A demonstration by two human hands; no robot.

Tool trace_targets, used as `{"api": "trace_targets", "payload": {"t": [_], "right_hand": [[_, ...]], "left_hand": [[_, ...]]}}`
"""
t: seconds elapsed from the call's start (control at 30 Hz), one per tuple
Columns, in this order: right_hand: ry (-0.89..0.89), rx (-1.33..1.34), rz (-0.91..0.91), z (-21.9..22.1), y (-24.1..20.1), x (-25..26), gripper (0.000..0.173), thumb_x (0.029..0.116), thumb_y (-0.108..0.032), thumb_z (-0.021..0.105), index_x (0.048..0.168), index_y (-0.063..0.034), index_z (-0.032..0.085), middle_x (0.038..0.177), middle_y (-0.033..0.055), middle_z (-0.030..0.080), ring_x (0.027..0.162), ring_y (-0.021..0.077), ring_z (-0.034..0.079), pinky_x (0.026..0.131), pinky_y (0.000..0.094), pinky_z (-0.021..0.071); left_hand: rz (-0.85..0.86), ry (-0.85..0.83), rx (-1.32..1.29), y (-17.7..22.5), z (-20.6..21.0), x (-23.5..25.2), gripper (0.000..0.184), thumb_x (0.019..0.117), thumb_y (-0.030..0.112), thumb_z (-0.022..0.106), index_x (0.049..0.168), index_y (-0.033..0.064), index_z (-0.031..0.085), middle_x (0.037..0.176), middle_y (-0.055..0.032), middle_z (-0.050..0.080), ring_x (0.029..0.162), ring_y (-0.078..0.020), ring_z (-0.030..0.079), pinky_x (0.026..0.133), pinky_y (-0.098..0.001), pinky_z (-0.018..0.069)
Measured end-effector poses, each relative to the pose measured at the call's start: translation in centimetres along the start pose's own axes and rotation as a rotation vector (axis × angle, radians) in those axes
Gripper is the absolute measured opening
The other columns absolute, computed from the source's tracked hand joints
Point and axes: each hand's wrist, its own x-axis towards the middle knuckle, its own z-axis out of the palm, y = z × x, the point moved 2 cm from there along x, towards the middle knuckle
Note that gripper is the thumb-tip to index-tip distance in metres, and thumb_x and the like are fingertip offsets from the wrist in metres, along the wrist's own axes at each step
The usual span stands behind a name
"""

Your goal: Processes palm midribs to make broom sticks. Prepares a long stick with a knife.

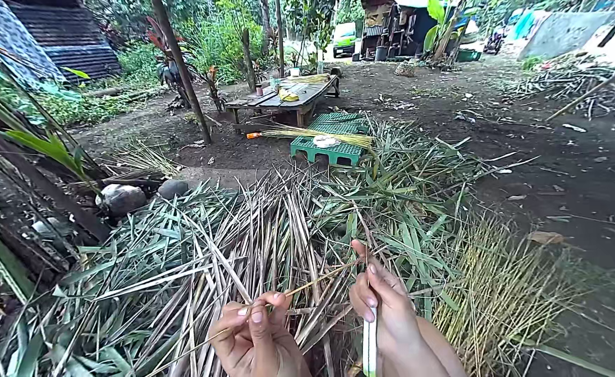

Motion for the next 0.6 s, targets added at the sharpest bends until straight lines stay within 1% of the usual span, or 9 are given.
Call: {"api": "trace_targets", "payload": {"t": [0.03,0.1,0.13,0.17,0.2,0.27,0.33,0.43,0.6], "right_hand": [[0.062,-0.021,-0.033,-0.7,-0.4,0.6,0.040,0.1104,-0.016,0.030,0.145,-0.0044,0.048,0.050,-0.0123,0.048,0.041,-0.0031,0.046,0.042,0.0144,0.0415],[0.210,-0.052,-0.095,-3.0,-1.8,2.0,0.041,0.1119,-0.019,0.020,0.143,-0.0074,0.044,0.048,-0.0135,0.044,0.038,-0.0034,0.044,0.041,0.0139,0.0411],[0.219,-0.049,-0.101,-3.7,-2.3,2.3,0.041,0.1124,-0.021,0.019,0.144,-0.0072,0.042,0.048,-0.0131,0.044,0.038,-0.0029,0.045,0.040,0.0140,0.0425],[0.136,-0.056,-0.081,-3.5,-2.2,2.0,0.040,0.1117,-0.021,0.024,0.145,-0.0083,0.041,0.049,-0.0140,0.046,0.039,-0.0039,0.046,0.041,0.0134,0.0429],[-0.017,-0.047,-0.030,-2.5,-1.7,1.4,0.041,0.1103,-0.023,0.035,0.148,-0.0101,0.041,0.052,-0.0156,0.050,0.043,-0.0052,0.048,0.044,0.0131,0.0429],[-0.320,-0.013,0.128,0.2,-0.6,-0.3,0.056,0.1053,-0.030,0.053,0.155,-0.0113,0.036,0.058,-0.0182,0.053,0.048,-0.0065,0.049,0.047,0.0131,0.0436],[-0.490,0.002,0.240,2.5,0.0,-1.3,0.062,0.1048,-0.031,0.054,0.158,-0.0110,0.031,0.059,-0.0178,0.052,0.048,-0.0070,0.047,0.048,0.0128,0.0410],[-0.566,0.029,0.301,4.2,0.9,-2.1,0.053,0.1080,-0.026,0.047,0.157,-0.0094,0.035,0.062,-0.0165,0.050,0.050,-0.0073,0.044,0.049,0.0118,0.0379],[-0.485,0.023,0.210,3.6,1.1,-2.4,0.045,0.1084,-0.025,0.047,0.149,-0.0060,0.048,0.059,-0.0161,0.050,0.049,-0.0080,0.045,0.047,0.0114,0.0380]], "left_hand": [[0.017,0.033,0.026,0.4,-0.4,0.4,0.009,0.0998,0.015,0.065,0.105,0.0227,0.064,0.093,0.0061,0.072,0.082,-0.0097,0.074,0.073,-0.0289,0.0656],[0.087,0.106,0.138,1.9,-1.9,1.9,0.015,0.1073,0.010,0.046,0.107,0.0230,0.052,0.088,0.0101,0.072,0.084,-0.0063,0.073,0.077,-0.0258,0.0634],[0.116,0.135,0.136,2.3,-2.3,2.4,0.016,0.1073,0.008,0.044,0.105,0.0210,0.054,0.086,0.0088,0.073,0.083,-0.0074,0.074,0.077,-0.0270,0.0642],[0.111,0.137,0.128,2.1,-2.0,2.4,0.016,0.1069,0.008,0.047,0.104,0.0214,0.056,0.086,0.0088,0.074,0.083,-0.0073,0.075,0.077,-0.0271,0.0646],[0.074,0.134,0.106,1.5,-1.3,1.8,0.015,0.1063,0.009,0.049,0.103,0.0219,0.057,0.087,0.0086,0.074,0.082,-0.0070,0.074,0.076,-0.0268,0.0645],[-0.001,0.127,0.018,0.1,-0.1,0.3,0.007,0.1025,0.012,0.059,0.103,0.0190,0.060,0.090,0.0053,0.073,0.082,-0.0092,0.075,0.075,-0.0286,0.0658],[-0.029,0.076,-0.032,-0.1,0.5,-0.4,0.007,0.0984,0.016,0.066,0.104,0.0191,0.063,0.092,0.0047,0.072,0.082,-0.0095,0.075,0.075,-0.0290,0.0660],[-0.061,0.001,-0.054,0.4,0.6,-1.0,0.009,0.0968,0.018,0.069,0.103,0.0210,0.063,0.093,0.0058,0.069,0.084,-0.0079,0.073,0.077,-0.0286,0.0655],[-0.053,-0.065,-0.085,0.9,0.5,-1.4,0.008,0.0975,0.016,0.068,0.104,0.0195,0.064,0.093,0.0041,0.070,0.086,-0.0094,0.074,0.078,-0.0296,0.0654]]}}
